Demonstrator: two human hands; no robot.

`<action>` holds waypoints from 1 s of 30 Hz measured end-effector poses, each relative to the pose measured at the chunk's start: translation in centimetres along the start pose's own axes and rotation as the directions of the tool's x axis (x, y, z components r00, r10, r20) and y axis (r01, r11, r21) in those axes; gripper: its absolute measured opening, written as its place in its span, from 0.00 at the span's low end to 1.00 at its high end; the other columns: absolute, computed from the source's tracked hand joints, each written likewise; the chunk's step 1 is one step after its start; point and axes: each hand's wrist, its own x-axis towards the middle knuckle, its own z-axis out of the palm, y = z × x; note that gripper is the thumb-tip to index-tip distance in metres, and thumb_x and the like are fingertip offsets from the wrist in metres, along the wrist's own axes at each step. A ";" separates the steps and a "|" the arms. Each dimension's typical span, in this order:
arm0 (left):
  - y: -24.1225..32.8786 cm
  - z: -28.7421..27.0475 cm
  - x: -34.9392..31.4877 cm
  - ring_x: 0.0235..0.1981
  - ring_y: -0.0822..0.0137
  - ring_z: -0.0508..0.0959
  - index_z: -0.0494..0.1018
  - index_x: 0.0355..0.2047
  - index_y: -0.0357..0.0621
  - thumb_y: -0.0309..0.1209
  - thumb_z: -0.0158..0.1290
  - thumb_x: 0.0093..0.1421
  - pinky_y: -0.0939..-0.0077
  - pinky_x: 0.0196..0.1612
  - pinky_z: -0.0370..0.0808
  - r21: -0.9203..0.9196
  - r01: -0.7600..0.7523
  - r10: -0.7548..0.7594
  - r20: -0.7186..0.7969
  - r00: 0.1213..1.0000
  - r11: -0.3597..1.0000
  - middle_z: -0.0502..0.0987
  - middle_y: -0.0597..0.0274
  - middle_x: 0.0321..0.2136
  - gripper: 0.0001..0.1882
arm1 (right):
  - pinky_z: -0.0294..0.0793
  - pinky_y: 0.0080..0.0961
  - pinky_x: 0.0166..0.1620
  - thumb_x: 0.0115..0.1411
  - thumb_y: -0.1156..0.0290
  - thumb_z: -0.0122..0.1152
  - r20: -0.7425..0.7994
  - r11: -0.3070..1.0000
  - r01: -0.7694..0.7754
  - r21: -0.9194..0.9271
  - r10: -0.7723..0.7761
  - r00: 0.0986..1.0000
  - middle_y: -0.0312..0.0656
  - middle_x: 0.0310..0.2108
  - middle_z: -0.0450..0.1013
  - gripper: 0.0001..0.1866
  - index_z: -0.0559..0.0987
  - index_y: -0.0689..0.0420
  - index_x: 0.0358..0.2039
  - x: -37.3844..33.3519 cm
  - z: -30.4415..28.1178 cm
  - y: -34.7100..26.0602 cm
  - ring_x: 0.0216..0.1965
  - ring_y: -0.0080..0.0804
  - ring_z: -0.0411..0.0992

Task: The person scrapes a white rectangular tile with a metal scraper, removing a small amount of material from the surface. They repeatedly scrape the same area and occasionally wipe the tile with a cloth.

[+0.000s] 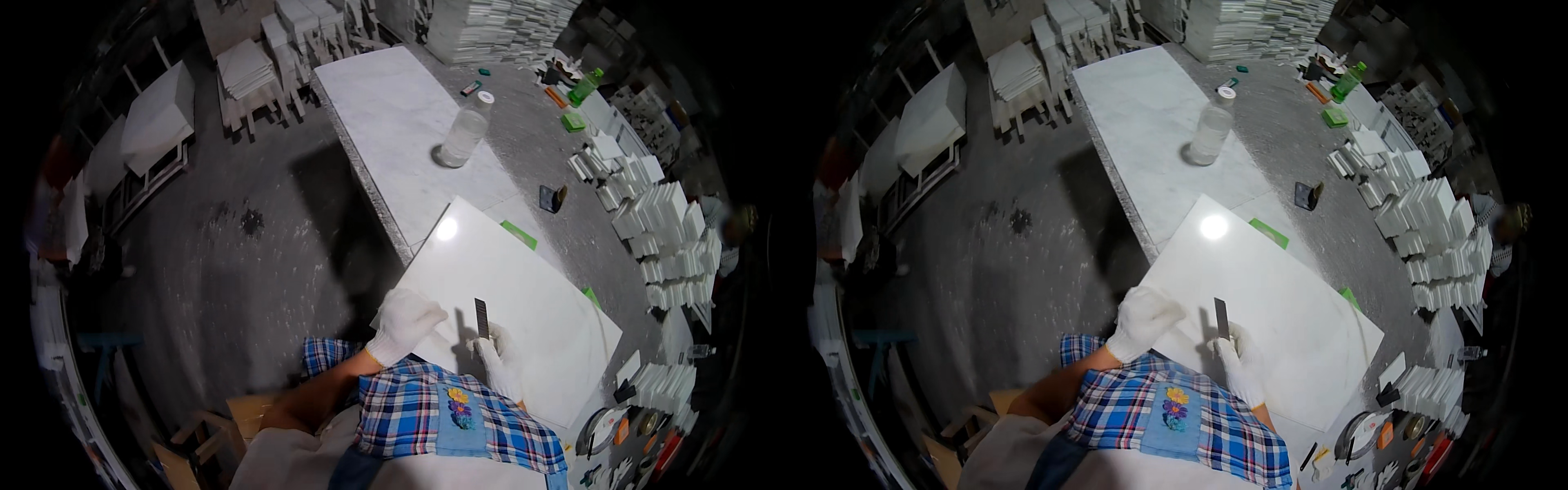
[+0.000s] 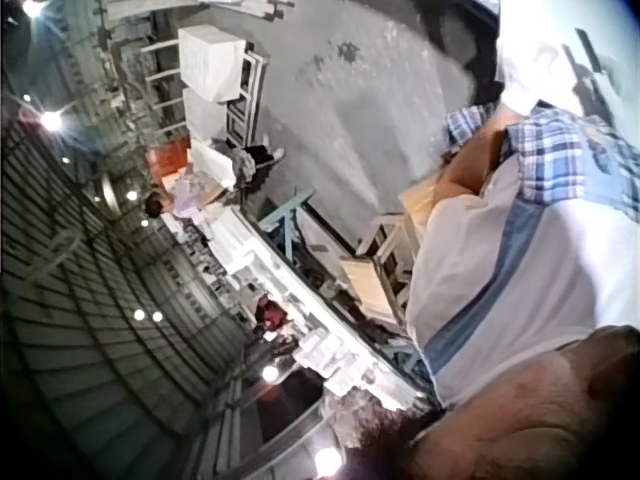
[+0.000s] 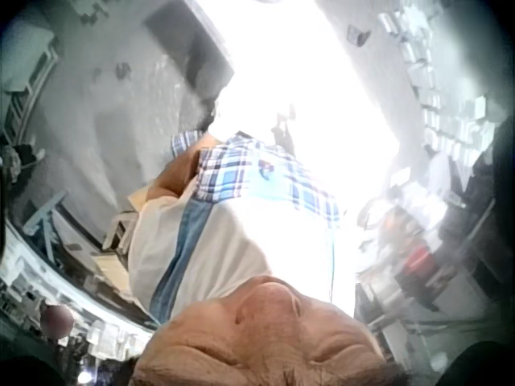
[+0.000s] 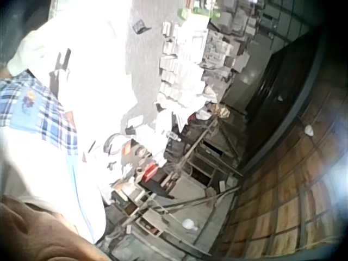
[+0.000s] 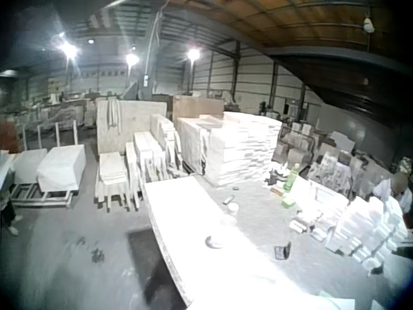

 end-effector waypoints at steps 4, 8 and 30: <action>-1.5 -0.7 1.0 0.30 0.55 0.80 0.84 0.28 0.44 0.33 0.67 0.48 0.61 0.39 0.74 0.130 -0.044 0.048 -0.027 0.998 0.991 0.82 0.60 0.28 0.08 | 0.72 0.19 0.39 0.71 0.70 0.53 -0.022 0.996 -0.061 -0.059 0.060 0.998 0.40 0.34 0.79 0.13 0.75 0.65 0.49 1.3 -0.2 -0.7 0.32 0.21 0.72; 0.1 0.5 2.6 0.50 0.53 0.76 0.79 0.48 0.41 0.46 0.65 0.50 0.56 0.57 0.68 0.260 -0.063 0.009 0.205 0.979 0.964 0.79 0.54 0.47 0.28 | 0.72 0.20 0.40 0.72 0.69 0.52 -0.059 0.999 -0.015 0.039 0.017 0.998 0.39 0.34 0.79 0.12 0.75 0.66 0.45 2.6 -1.1 0.3 0.32 0.21 0.71; -6.7 -0.5 3.5 0.68 0.40 0.59 0.64 0.66 0.39 0.50 0.59 0.60 0.45 0.70 0.53 0.510 0.395 -0.415 -0.080 0.906 0.764 0.63 0.41 0.65 0.40 | 0.74 0.24 0.38 0.70 0.64 0.57 -0.085 0.979 0.104 -0.174 -0.121 0.989 0.41 0.34 0.80 0.14 0.80 0.64 0.42 5.6 -2.5 1.2 0.32 0.24 0.74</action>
